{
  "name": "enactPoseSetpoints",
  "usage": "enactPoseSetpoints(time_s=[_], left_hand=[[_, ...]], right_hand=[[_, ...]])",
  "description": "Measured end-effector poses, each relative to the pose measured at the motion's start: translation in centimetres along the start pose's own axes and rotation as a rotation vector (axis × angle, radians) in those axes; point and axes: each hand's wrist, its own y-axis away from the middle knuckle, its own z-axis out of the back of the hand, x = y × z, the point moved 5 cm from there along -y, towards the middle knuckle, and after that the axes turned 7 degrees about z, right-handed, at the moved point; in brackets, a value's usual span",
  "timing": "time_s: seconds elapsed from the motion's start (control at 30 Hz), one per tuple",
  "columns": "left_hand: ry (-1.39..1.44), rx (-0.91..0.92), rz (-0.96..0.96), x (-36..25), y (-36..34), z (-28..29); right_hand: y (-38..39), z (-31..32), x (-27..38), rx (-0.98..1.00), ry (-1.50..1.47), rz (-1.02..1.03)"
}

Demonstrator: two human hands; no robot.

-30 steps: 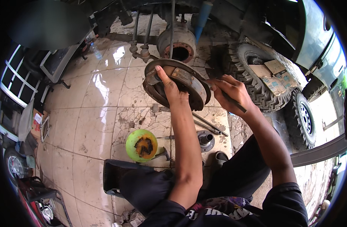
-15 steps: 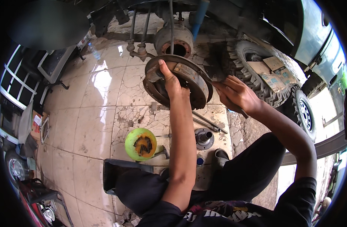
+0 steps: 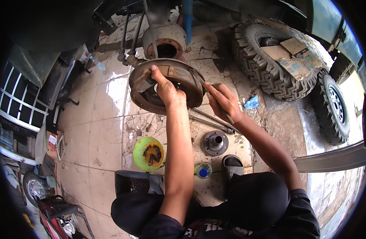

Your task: The person works on a drum brake assembly using a metal scribe or pick to clean or adjust components, holding the circular brake part in their hands.

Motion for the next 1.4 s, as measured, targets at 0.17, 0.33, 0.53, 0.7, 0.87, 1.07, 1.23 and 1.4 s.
enactPoseSetpoints(time_s=[0.17,0.33,0.53,0.7,0.87,1.07,1.23,1.4], left_hand=[[0.059,-0.006,0.031,0.1,0.2,-1.2],[0.01,-0.052,-0.002,0.3,-0.2,-0.7],[-0.042,0.002,0.002,1.2,0.0,-1.5],[-0.005,0.005,0.052,0.7,-0.6,-1.1],[-0.028,-0.026,0.01,1.0,-0.5,-0.4],[-0.04,0.06,0.065,2.8,0.2,-1.3],[0.045,0.217,0.081,2.5,-0.4,-1.2],[0.048,0.008,0.046,1.5,-1.1,0.1]], right_hand=[[-0.4,-0.2,-1.5,-0.044,-0.042,-0.003],[4.4,0.9,-2.0,-0.013,-0.019,-0.051],[-0.5,-0.5,-2.9,-0.184,-0.117,0.03],[0.5,-0.5,-2.8,-0.131,-0.117,0.016],[4.8,0.6,-2.6,-0.092,-0.113,-0.054],[-2.4,-1.2,-3.2,-0.125,-0.153,0.07],[-5.7,-1.5,-2.6,0.057,-0.138,0.151],[0.1,2.4,-2.4,0.084,-0.068,0.046]])
